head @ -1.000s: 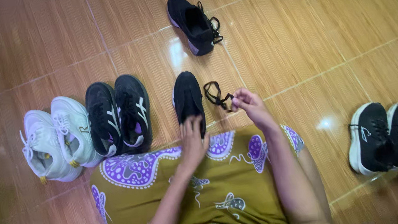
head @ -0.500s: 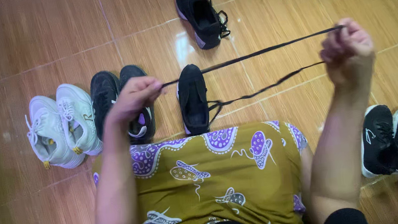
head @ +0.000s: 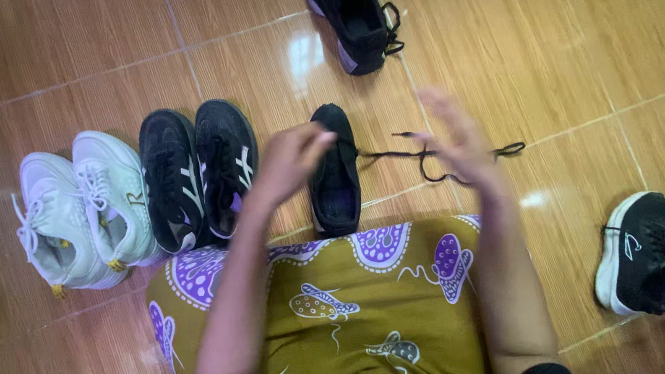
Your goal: The person sits on the floor and removes the laces from a pair of black sneakers, then re-laces them by threading the laces through the eyelets and tying a knot. The person repeats this process for a second pair of black sneakers.
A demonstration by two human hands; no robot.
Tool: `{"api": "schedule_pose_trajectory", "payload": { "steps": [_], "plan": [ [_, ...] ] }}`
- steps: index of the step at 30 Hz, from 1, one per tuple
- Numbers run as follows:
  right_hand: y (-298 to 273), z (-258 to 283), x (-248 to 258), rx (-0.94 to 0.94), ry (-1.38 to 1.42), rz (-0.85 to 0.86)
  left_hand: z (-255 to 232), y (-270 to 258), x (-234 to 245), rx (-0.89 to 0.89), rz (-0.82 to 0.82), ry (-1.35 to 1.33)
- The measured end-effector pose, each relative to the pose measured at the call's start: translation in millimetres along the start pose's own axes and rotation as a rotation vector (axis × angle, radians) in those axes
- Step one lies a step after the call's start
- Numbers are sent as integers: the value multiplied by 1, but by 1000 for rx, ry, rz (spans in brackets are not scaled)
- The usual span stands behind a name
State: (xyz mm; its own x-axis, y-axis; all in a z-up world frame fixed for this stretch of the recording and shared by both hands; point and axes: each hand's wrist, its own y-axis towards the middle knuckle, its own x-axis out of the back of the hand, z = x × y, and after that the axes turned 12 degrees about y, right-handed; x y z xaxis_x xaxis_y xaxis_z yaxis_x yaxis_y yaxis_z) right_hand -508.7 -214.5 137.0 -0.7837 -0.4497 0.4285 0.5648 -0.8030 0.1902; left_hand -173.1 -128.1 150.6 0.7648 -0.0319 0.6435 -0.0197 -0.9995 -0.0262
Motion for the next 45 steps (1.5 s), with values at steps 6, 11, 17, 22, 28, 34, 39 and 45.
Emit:
{"api": "schedule_pose_trajectory", "payload": {
  "steps": [6, 11, 17, 22, 28, 34, 39, 45],
  "plan": [
    [59, 37, -98, -121, 390, -203, -15, 37, -17, -34, -264, -166],
    [57, -33, -94, -306, 399, -179, 35, 22, -53, 109, -269, 222],
    [42, -90, -135, -284, 458, -135, 69, 20, -127, 105, -212, 304],
    [43, -81, -129, -157, 24, 33, 80, 31, -141, 195, -230, 173],
    [49, -83, -128, -160, -20, 13, 87, 32, -152, 314, -130, 147],
    [54, -90, -122, -117, 70, 5, 103, 34, -173, 357, -166, 37],
    [60, -79, -120, -176, 14, -9, 118, 37, -190, 317, -253, -54],
    [61, -76, -122, -144, 31, 21, 122, 38, -193, 300, -278, -84]
  ]
}}
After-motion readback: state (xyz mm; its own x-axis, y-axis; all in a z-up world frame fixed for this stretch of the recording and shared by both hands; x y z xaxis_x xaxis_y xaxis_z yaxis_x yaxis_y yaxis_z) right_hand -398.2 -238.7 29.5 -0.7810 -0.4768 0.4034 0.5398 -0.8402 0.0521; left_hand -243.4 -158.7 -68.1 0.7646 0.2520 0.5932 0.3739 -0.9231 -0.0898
